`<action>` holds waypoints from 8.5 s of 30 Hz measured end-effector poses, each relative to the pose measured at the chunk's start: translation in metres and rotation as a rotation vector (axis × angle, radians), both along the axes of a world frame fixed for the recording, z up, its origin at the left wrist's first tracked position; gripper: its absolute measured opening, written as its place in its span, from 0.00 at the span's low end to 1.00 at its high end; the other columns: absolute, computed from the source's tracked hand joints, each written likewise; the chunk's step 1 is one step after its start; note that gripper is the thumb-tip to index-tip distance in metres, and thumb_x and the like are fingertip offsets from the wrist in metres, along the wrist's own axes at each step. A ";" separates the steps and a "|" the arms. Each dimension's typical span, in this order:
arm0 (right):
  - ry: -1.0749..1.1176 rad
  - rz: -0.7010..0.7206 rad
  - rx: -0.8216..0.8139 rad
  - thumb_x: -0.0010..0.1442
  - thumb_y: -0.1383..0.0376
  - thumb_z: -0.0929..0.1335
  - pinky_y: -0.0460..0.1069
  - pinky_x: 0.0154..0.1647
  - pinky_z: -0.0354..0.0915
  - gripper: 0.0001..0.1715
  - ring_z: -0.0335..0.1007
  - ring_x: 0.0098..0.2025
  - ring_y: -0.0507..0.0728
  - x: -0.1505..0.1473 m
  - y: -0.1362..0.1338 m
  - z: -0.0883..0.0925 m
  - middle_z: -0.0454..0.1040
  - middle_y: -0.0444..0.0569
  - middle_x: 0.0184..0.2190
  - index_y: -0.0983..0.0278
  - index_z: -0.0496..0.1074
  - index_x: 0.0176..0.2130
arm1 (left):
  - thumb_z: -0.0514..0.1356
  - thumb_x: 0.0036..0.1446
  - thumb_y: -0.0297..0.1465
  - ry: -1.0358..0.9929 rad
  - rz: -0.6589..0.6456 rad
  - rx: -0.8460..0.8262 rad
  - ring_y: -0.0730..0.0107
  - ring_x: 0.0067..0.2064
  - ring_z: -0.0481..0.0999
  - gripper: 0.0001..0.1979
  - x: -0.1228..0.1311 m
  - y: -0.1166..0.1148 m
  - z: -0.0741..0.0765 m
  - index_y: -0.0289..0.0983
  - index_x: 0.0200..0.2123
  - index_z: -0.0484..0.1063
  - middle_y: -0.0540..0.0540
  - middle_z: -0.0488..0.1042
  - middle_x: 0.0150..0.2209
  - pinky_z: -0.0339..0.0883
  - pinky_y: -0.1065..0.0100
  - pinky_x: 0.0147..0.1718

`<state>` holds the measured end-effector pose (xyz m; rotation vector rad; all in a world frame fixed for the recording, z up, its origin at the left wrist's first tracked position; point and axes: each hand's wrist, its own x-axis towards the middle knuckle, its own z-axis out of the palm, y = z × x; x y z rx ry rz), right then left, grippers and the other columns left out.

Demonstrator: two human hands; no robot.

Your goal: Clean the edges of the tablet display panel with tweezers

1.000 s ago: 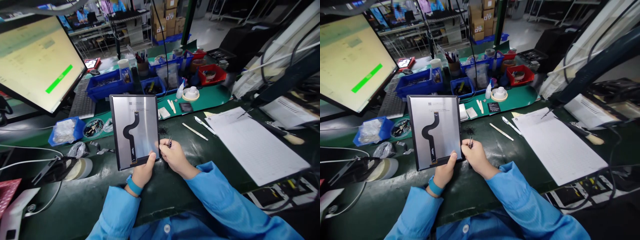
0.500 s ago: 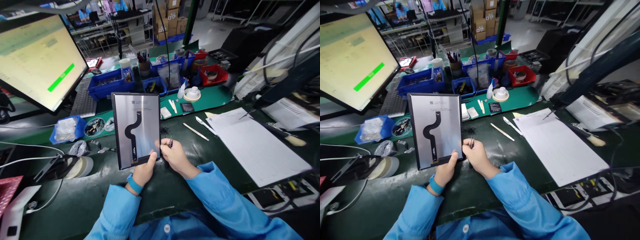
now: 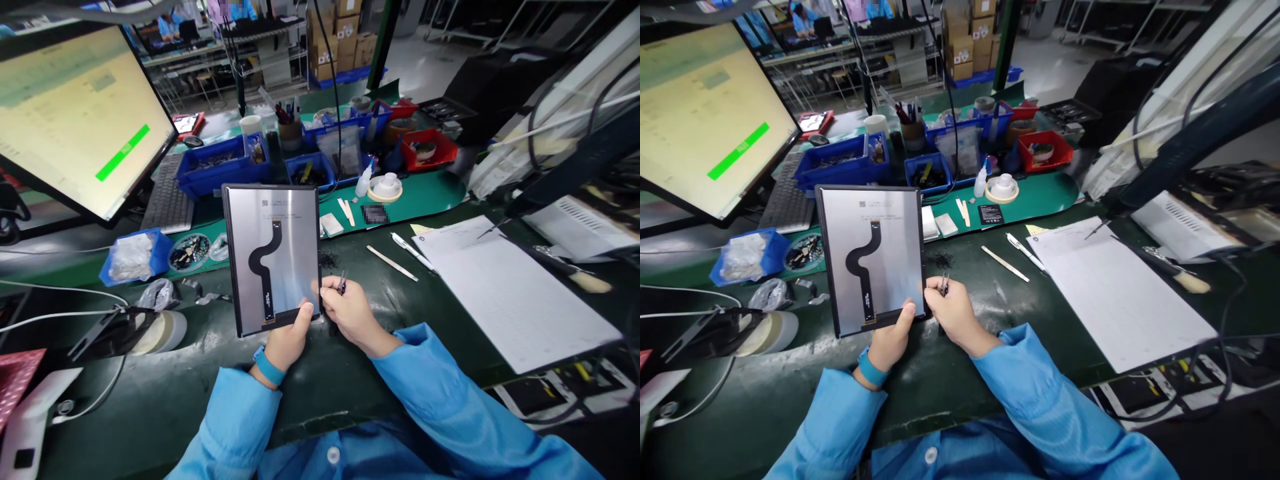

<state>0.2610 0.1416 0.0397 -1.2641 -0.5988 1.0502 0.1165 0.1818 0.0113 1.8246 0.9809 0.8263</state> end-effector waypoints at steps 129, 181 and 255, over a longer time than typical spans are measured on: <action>-1.237 0.078 0.339 0.68 0.69 0.70 0.53 0.44 0.74 0.10 0.80 0.41 0.58 0.035 -0.008 -0.003 0.84 0.50 0.41 0.64 0.80 0.47 | 0.64 0.60 0.48 -0.152 0.198 0.028 0.56 0.55 0.79 0.27 -0.011 0.026 0.012 0.34 0.53 0.77 0.38 0.81 0.48 0.70 0.56 0.61; -1.085 0.256 0.188 0.69 0.66 0.67 0.50 0.43 0.75 0.11 0.81 0.43 0.58 0.039 -0.011 0.002 0.84 0.48 0.42 0.59 0.80 0.47 | 0.63 0.61 0.47 -0.154 0.143 0.007 0.54 0.60 0.75 0.26 -0.012 0.025 0.009 0.35 0.55 0.76 0.38 0.79 0.51 0.65 0.53 0.65; -1.065 0.262 0.100 0.66 0.66 0.71 0.47 0.39 0.68 0.05 0.78 0.38 0.55 0.039 -0.012 0.005 0.82 0.45 0.37 0.60 0.80 0.42 | 0.64 0.59 0.49 -0.137 0.184 -0.008 0.53 0.58 0.77 0.28 -0.013 0.026 0.010 0.34 0.53 0.77 0.37 0.80 0.49 0.67 0.53 0.64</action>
